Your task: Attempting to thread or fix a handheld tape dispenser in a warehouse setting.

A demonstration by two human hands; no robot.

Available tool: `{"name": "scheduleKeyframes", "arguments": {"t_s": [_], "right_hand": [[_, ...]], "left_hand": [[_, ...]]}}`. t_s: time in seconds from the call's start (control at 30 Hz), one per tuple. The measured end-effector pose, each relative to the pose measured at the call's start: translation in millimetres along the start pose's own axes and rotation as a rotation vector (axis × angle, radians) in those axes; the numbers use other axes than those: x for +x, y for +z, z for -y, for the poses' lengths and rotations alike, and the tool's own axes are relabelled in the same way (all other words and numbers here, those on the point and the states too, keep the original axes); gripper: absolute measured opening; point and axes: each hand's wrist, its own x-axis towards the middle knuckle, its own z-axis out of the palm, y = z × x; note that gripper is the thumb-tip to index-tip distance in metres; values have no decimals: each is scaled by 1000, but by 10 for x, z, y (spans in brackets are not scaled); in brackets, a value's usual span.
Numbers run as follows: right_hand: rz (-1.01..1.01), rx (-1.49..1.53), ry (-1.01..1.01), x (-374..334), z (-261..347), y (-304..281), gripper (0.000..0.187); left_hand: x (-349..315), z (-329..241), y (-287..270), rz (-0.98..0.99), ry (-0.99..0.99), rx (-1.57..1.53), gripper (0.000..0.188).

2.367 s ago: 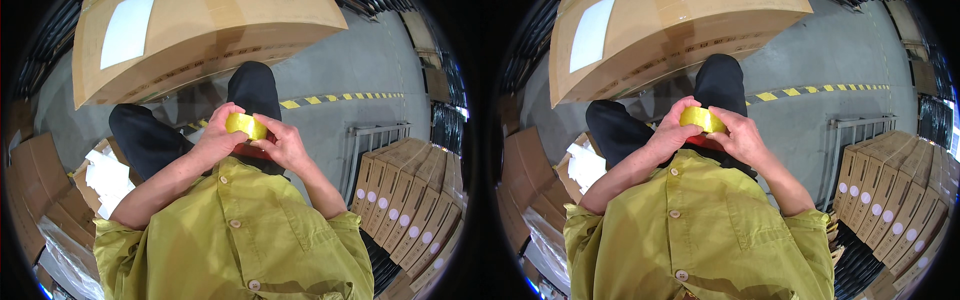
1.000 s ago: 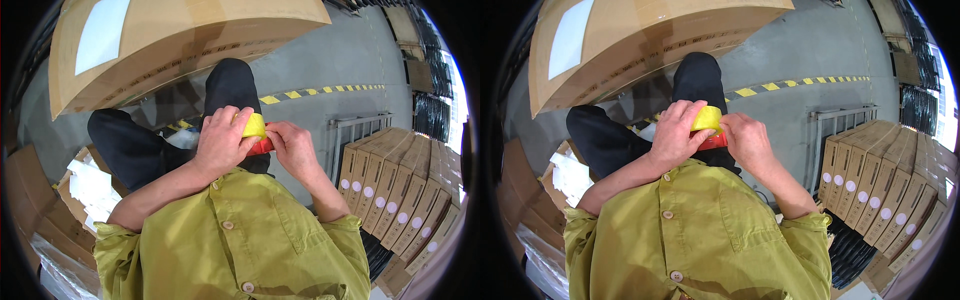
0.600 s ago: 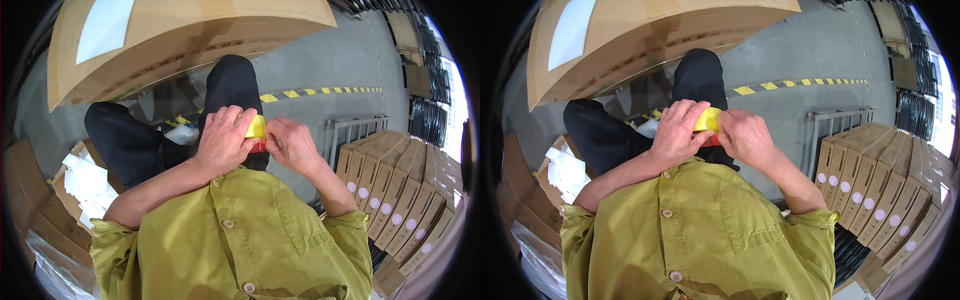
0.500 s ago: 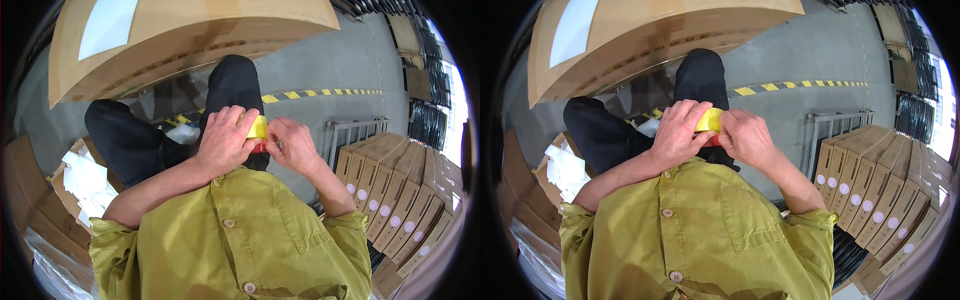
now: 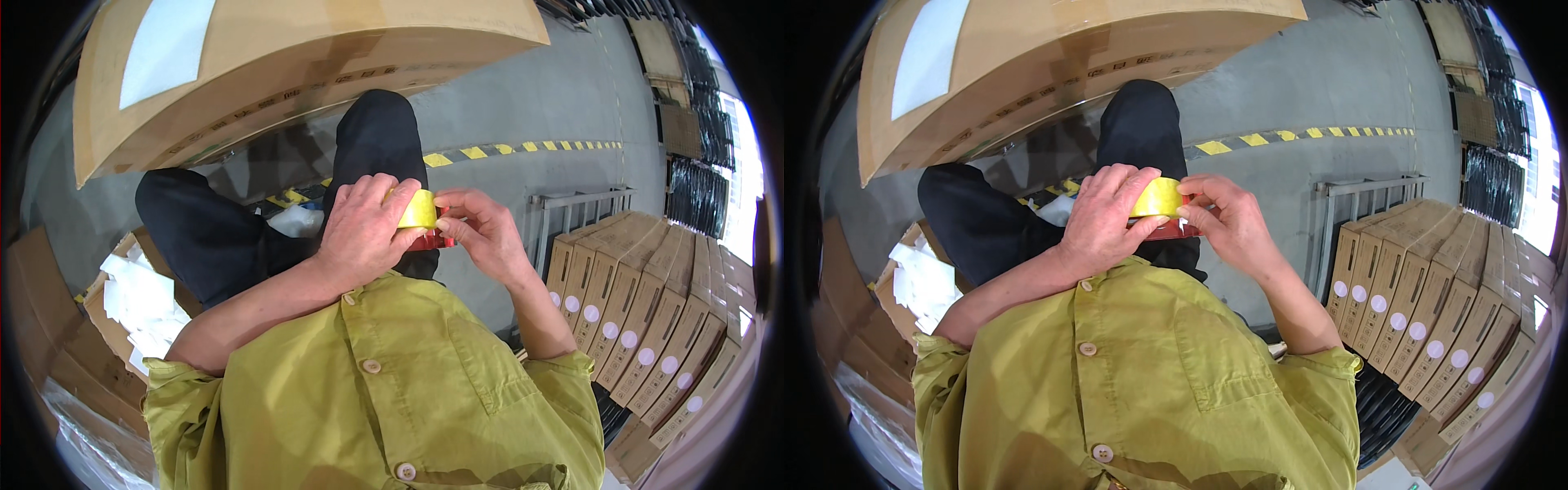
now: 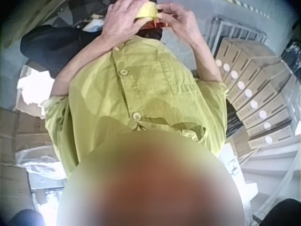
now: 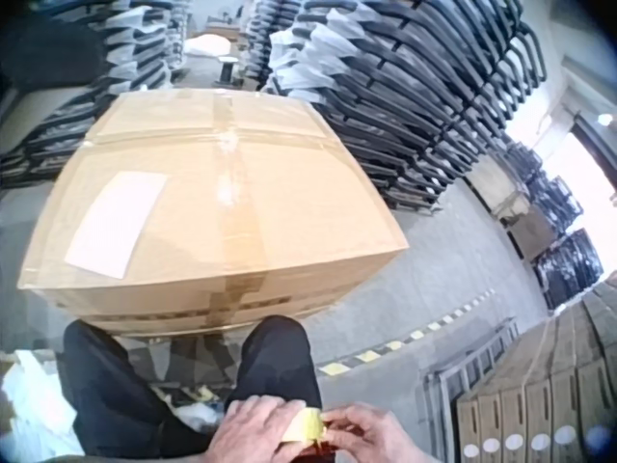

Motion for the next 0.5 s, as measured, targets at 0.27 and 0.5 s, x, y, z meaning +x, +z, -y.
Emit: {"name": "scheduleKeyframes", "arguments": {"t_s": [0.27,0.5], "right_hand": [[6,-38,-23,51,-84,-10,18],[82,141,62,114,-88,-55,12]], "left_hand": [[5,47,31,-9,20,-60,52],[-15,83,82,-93,57,-70,47]]}}
